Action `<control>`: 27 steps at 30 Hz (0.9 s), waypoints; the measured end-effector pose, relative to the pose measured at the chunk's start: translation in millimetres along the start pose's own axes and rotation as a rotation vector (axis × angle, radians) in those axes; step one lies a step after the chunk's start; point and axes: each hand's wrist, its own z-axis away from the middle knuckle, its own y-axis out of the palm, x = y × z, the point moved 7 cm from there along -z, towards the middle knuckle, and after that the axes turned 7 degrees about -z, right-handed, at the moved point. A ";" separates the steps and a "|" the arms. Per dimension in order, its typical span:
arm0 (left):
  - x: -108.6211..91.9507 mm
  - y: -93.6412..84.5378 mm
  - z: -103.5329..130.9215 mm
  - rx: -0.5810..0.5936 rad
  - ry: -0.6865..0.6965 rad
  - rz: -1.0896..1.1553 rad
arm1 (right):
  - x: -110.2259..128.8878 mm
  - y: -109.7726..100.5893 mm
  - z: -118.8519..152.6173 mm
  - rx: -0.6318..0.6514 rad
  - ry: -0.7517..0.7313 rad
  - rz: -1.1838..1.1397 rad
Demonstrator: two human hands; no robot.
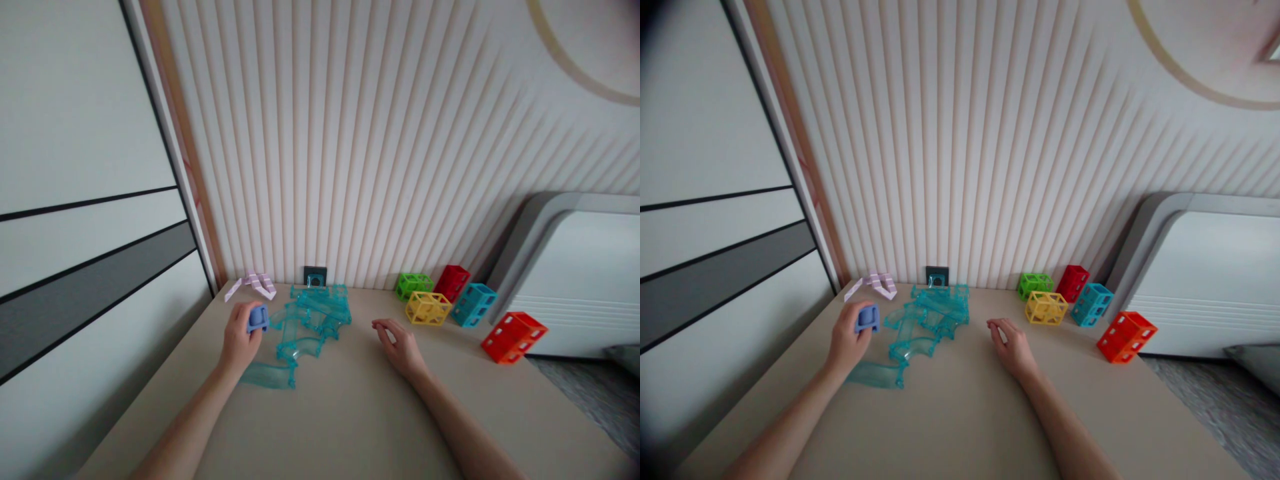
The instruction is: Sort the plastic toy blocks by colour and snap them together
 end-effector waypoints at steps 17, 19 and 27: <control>-108.5 34.7 44.6 0.302 0.086 0.449 | 109.3 84.1 36.2 0.474 -0.180 -0.391; -113.2 37.4 47.9 0.324 0.117 0.424 | 105.2 81.1 34.3 0.439 -0.138 -0.422; -133.2 41.4 54.8 0.484 0.358 0.324 | 86.5 76.0 24.4 0.328 -0.033 -0.502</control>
